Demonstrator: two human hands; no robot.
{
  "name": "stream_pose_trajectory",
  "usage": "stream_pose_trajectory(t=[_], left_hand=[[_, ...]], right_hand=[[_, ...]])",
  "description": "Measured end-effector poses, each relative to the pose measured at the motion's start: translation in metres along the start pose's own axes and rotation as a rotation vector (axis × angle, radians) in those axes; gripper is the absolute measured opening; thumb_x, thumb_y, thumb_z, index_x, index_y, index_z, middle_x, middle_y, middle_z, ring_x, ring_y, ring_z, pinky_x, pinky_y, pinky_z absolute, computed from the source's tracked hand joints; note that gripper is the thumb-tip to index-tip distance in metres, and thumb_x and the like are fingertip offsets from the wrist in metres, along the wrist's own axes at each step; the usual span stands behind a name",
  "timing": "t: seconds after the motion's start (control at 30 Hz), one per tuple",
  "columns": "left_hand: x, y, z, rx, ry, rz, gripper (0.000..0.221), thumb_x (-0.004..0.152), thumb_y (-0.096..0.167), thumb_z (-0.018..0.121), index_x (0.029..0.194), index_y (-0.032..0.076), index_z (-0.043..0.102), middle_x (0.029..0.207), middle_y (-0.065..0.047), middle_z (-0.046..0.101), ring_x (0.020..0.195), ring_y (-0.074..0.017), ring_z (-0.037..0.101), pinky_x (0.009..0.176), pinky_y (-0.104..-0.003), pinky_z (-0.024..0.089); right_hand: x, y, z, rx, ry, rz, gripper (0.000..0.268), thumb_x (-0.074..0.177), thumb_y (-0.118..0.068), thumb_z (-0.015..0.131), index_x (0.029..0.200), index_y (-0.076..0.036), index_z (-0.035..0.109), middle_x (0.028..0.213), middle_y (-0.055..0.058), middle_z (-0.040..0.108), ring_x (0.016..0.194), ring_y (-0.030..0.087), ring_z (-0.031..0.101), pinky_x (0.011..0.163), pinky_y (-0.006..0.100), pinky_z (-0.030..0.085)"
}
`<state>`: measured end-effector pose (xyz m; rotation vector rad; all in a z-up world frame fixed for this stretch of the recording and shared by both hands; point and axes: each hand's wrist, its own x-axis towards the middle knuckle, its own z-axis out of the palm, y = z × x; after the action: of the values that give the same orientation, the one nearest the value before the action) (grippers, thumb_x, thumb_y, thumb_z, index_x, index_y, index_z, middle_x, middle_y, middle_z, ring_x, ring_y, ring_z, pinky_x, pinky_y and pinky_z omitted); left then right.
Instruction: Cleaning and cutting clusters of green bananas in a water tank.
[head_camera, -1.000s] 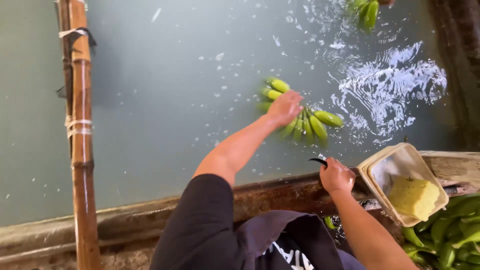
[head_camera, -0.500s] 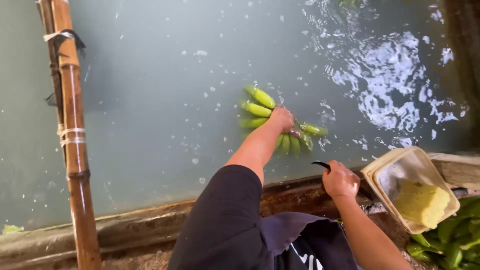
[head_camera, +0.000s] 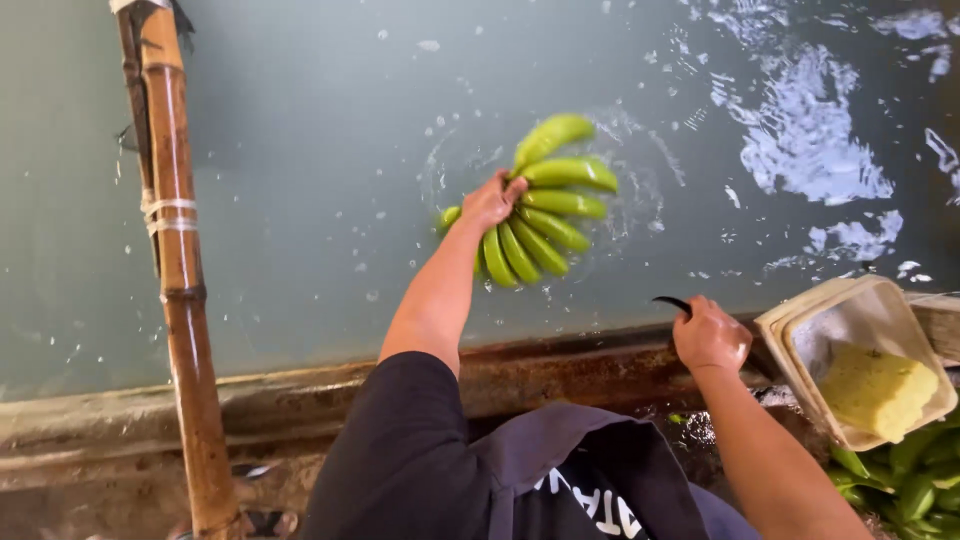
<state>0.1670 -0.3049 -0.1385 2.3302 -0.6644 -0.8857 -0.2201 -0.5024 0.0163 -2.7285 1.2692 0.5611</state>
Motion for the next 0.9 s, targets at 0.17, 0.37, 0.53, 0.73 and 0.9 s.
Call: stream_pose_trajectory(t=[0.17, 0.37, 0.53, 0.73, 0.9], left_hand=[[-0.009, -0.064, -0.011, -1.049, 0.059, -0.036, 0.103, 0.085, 0.087, 0.039, 0.155, 0.010, 0.039, 0.152, -0.017, 0.054, 0.139, -0.0365, 0.053, 0.115, -0.052, 0.046], [-0.055, -0.064, -0.034, -1.614, -0.013, -0.286, 0.119, 0.068, 0.097, 0.017, 0.157, 0.020, 0.038, 0.150, -0.017, 0.055, 0.134, -0.0399, 0.056, 0.106, -0.056, 0.050], [-0.061, -0.073, -0.025, -1.789, -0.013, -0.280, 0.120, 0.068, 0.098, 0.017, 0.158, 0.020, 0.035, 0.155, -0.016, 0.047, 0.139, -0.0400, 0.048, 0.109, -0.057, 0.044], [-0.063, -0.084, -0.017, -1.987, -0.019, -0.264, 0.121, 0.068, 0.099, 0.017, 0.159, 0.021, 0.032, 0.161, -0.013, 0.039, 0.145, -0.0401, 0.038, 0.112, -0.059, 0.037], [-0.020, -0.113, 0.000, -1.842, 0.094, -0.279, 0.109, 0.084, 0.086, 0.044, 0.159, 0.007, 0.032, 0.160, -0.019, 0.044, 0.144, -0.0390, 0.048, 0.115, -0.055, 0.042]], right_hand=[[0.002, 0.009, 0.013, 0.012, 0.074, -0.062, 0.030, 0.096, -0.036, 0.058, 0.115, -0.017, 0.072, 0.116, 0.008, 0.074, 0.103, 0.035, 0.071, 0.089, 0.048, 0.055], [0.005, 0.007, 0.014, -0.060, 0.068, -0.021, 0.030, 0.100, -0.036, 0.054, 0.113, -0.018, 0.073, 0.116, 0.009, 0.075, 0.101, 0.038, 0.072, 0.086, 0.050, 0.055], [0.004, 0.007, 0.014, -0.085, 0.056, 0.003, 0.030, 0.101, -0.036, 0.053, 0.114, -0.019, 0.074, 0.115, 0.010, 0.077, 0.102, 0.037, 0.073, 0.085, 0.050, 0.056], [0.009, 0.010, 0.020, -0.136, 0.063, 0.008, 0.030, 0.100, -0.036, 0.053, 0.115, -0.021, 0.075, 0.111, 0.009, 0.077, 0.097, 0.037, 0.073, 0.082, 0.049, 0.056], [0.006, 0.005, 0.015, -0.135, 0.053, 0.011, 0.029, 0.101, -0.036, 0.053, 0.114, -0.022, 0.075, 0.110, 0.009, 0.077, 0.096, 0.035, 0.074, 0.082, 0.049, 0.056]])
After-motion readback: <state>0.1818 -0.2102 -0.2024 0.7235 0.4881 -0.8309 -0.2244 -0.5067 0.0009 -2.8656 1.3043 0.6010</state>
